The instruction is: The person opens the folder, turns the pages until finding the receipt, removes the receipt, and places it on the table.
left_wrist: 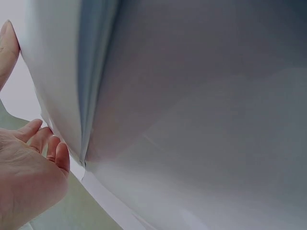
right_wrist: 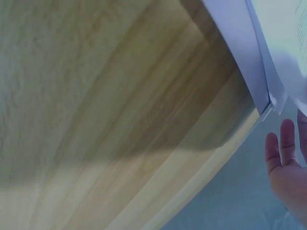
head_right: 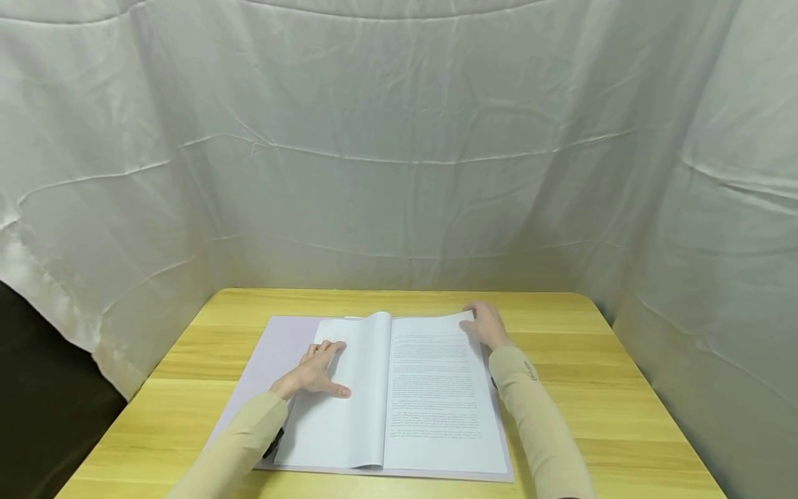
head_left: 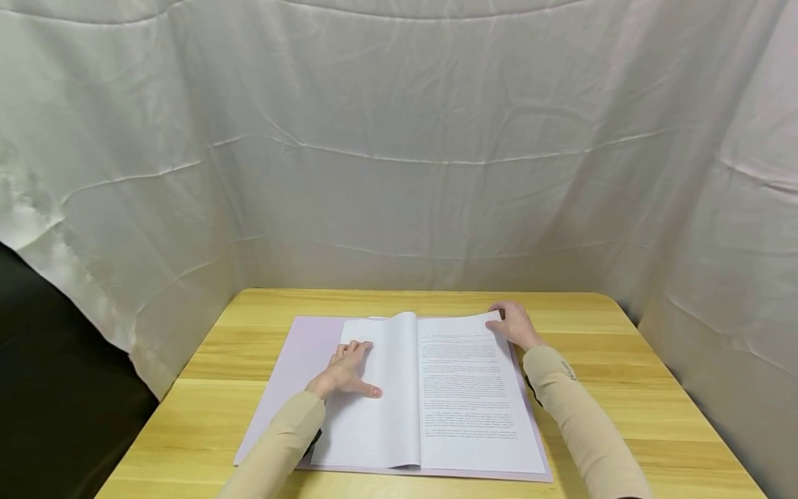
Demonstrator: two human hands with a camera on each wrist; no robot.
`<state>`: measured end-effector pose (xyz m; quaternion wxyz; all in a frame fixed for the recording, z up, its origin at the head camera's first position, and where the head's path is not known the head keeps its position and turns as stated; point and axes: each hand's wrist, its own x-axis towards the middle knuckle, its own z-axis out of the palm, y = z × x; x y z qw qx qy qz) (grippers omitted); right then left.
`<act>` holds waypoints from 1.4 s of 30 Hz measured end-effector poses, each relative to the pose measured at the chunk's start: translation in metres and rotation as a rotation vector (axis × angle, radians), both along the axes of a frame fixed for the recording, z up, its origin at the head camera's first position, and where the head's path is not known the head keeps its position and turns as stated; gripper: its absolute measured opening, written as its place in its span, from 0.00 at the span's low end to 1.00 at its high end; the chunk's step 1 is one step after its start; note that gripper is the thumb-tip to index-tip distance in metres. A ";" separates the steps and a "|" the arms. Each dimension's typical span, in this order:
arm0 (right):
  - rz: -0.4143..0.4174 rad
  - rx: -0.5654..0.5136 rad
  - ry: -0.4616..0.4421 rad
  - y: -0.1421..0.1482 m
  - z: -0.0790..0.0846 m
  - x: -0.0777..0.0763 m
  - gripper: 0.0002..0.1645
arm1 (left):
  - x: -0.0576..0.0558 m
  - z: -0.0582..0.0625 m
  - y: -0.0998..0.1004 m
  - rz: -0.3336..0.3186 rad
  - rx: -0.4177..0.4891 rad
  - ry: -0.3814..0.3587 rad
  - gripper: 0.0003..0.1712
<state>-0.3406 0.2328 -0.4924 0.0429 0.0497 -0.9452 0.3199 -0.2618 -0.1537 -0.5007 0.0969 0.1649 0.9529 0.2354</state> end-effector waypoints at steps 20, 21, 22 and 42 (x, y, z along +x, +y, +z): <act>0.027 -0.144 -0.038 -0.001 0.004 0.011 0.21 | 0.002 0.001 -0.001 -0.013 0.008 0.003 0.59; 0.044 -0.174 -0.062 -0.001 0.004 0.011 0.23 | 0.002 0.001 -0.001 -0.015 0.009 0.001 0.59; 0.063 -0.207 -0.090 -0.001 0.004 0.012 0.25 | 0.002 0.000 -0.001 -0.016 0.012 0.000 0.59; 0.229 -0.620 -0.482 0.012 0.012 0.043 0.53 | 0.001 0.004 -0.015 -0.091 0.248 -0.019 0.57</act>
